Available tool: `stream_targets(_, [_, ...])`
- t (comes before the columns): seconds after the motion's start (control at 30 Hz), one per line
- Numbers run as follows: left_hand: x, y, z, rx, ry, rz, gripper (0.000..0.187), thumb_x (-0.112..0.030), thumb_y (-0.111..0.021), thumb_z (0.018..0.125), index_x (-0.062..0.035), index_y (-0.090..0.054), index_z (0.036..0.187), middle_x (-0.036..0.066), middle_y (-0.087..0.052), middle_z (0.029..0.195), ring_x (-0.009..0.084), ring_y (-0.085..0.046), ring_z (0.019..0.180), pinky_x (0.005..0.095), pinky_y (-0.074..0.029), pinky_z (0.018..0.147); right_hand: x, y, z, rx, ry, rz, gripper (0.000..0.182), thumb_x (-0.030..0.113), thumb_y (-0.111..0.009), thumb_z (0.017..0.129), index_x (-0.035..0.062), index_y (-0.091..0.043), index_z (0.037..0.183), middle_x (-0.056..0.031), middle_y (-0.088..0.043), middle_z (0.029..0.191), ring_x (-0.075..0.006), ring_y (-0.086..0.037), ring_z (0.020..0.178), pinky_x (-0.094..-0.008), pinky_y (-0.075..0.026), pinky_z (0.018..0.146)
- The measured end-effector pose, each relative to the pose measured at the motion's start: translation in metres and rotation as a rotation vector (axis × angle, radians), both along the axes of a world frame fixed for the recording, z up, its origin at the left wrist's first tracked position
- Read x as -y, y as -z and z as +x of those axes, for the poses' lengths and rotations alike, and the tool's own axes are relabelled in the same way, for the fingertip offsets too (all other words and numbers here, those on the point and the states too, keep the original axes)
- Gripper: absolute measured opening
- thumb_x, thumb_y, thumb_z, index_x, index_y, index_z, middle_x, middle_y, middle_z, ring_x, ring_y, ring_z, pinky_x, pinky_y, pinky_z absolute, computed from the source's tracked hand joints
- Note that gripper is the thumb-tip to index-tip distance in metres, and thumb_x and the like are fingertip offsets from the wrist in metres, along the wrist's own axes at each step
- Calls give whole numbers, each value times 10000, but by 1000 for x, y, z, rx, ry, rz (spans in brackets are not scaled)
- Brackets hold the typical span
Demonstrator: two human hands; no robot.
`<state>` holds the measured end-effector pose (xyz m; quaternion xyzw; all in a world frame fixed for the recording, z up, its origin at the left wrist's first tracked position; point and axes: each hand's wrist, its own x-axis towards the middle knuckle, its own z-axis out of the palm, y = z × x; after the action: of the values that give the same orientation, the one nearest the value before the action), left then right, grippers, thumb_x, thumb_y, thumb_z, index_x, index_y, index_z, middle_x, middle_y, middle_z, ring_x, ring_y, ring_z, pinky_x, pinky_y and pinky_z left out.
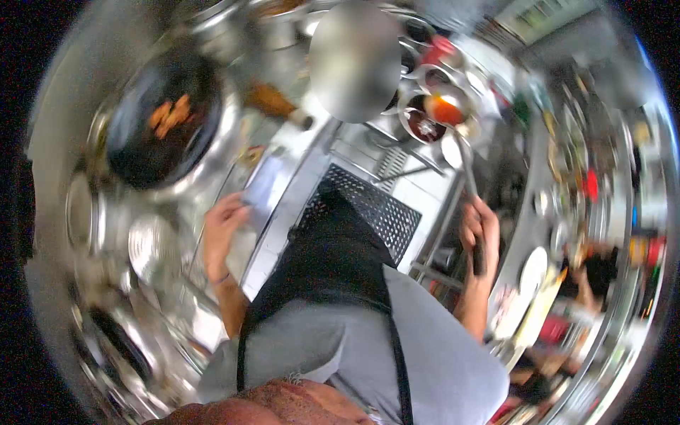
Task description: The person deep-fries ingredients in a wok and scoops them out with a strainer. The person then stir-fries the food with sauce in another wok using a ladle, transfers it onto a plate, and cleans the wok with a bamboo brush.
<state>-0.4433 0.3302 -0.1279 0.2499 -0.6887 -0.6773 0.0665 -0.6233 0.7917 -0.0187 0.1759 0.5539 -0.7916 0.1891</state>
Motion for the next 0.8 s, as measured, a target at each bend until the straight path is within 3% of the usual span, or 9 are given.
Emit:
stream_targets(0.1, [-28,34,-13,-29,231,18,320,-183,-738,860,-4,-668,1116,62,-704,867,112,-641,759,244,-510,686,4,-8,-12,62,11,-182,384,150,-449,1005,-27,-445,1346,13,-511,676,-36,-332,330,-199,-268,260])
stream_targets(0.13, [-34,72,-16,-38,332,-21,335,-238,-725,873,1,-672,1101,97,-716,894,134,-662,780,266,-519,701,-16,5,-22,5,-156,-314,420,151,-423,1013,-29,-391,1391,-16,-538,764,-39,-346,335,-202,-301,256])
stream_targets(0.17, [-42,77,-22,24,441,-124,361,-276,-720,873,10,-671,1088,129,-722,917,169,-681,811,305,-531,722,4,-13,-18,-51,-166,-164,460,168,-399,1022,-31,-330,1431,-34,-521,771,-37,-356,342,-204,-324,251])
stream_targets(0.27, [-78,156,-31,70,535,-194,398,-371,-690,840,-7,-709,999,144,-716,876,247,-686,820,362,-528,753,48,-42,-25,-21,-264,-362,473,163,-350,1029,-64,-283,1439,-55,-484,788,-47,-373,357,-220,-343,249])
stream_targets(0.4, [-115,274,-64,129,574,-184,348,-353,-642,855,-14,-710,818,130,-661,661,243,-648,594,371,-514,562,125,-47,-73,115,-548,-574,472,117,-354,1017,-97,-266,1428,-83,-470,797,-54,-366,373,-229,-337,268])
stream_targets(0.47, [-113,282,-81,256,578,-112,350,-350,-636,860,-17,-691,766,120,-639,637,221,-629,591,374,-490,529,181,-42,-88,210,-632,-607,463,113,-375,1012,-85,-292,1422,-59,-473,792,-45,-352,376,-227,-327,273])
stream_targets(0.57, [-104,286,-120,452,550,-14,333,-370,-628,874,-43,-635,811,100,-622,739,152,-610,694,352,-434,500,260,-19,-113,126,-855,-412,424,136,-433,1001,-81,-391,1364,-20,-474,778,-22,-321,377,-214,-276,270])
stream_targets(0.7, [-99,338,-168,493,265,-106,295,-354,-634,858,-59,-631,876,105,-627,798,175,-619,726,363,-449,548,369,11,-117,-261,-1067,234,265,154,-594,938,-3,-584,1152,10,-505,639,-65,-385,374,-213,-299,321])
stream_targets(0.8, [-85,361,-190,491,42,-154,282,-341,-638,845,-71,-627,925,108,-631,842,193,-626,751,371,-460,585,412,36,-134,-703,-1280,344,339,91,-586,950,3,-553,1276,34,-530,648,-43,-426,415,-210,-332,372])
